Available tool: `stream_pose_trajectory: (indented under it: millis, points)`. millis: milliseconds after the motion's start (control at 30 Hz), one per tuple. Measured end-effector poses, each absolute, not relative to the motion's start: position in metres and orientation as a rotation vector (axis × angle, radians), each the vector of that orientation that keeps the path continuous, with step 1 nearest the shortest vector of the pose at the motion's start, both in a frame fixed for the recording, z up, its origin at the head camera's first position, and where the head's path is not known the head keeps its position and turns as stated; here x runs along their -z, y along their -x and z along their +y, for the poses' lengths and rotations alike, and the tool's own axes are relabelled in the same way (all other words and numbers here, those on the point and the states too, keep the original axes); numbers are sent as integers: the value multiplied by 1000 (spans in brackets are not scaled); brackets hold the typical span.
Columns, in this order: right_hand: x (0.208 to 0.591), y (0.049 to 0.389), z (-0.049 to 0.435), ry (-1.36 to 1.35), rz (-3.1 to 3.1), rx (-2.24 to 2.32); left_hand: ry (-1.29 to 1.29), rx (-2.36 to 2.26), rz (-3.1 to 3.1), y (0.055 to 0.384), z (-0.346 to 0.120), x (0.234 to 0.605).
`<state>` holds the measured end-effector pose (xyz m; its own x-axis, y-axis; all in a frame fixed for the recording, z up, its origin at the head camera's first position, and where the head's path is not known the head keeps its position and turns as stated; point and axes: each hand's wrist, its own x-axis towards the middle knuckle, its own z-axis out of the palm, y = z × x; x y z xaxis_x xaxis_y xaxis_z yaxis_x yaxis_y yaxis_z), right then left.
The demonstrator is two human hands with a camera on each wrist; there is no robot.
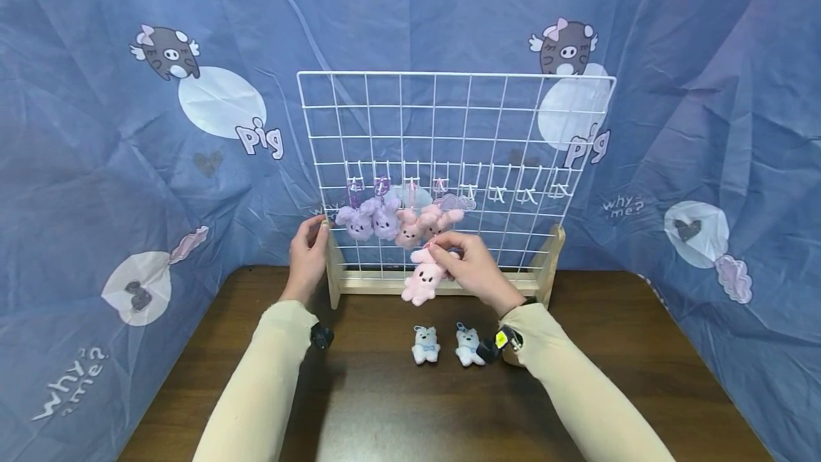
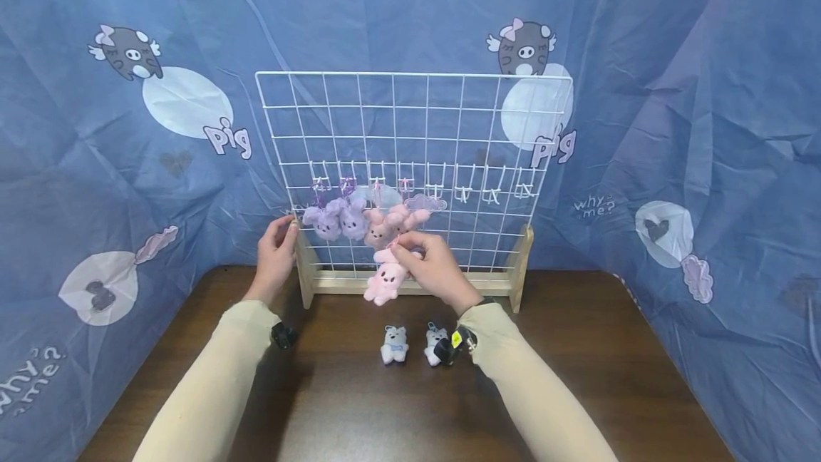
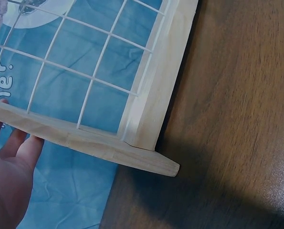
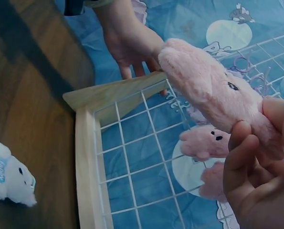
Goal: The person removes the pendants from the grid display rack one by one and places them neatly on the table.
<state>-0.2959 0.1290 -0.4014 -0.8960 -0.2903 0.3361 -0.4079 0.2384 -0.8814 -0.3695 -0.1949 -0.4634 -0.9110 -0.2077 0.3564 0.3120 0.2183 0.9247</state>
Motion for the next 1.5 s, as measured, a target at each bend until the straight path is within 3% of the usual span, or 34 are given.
stream_pose_trajectory:
  millis: [1500]
  points:
    - [465, 292, 91, -734, -2630, -1742, 89, 1727, -2076, 372, -194, 464]
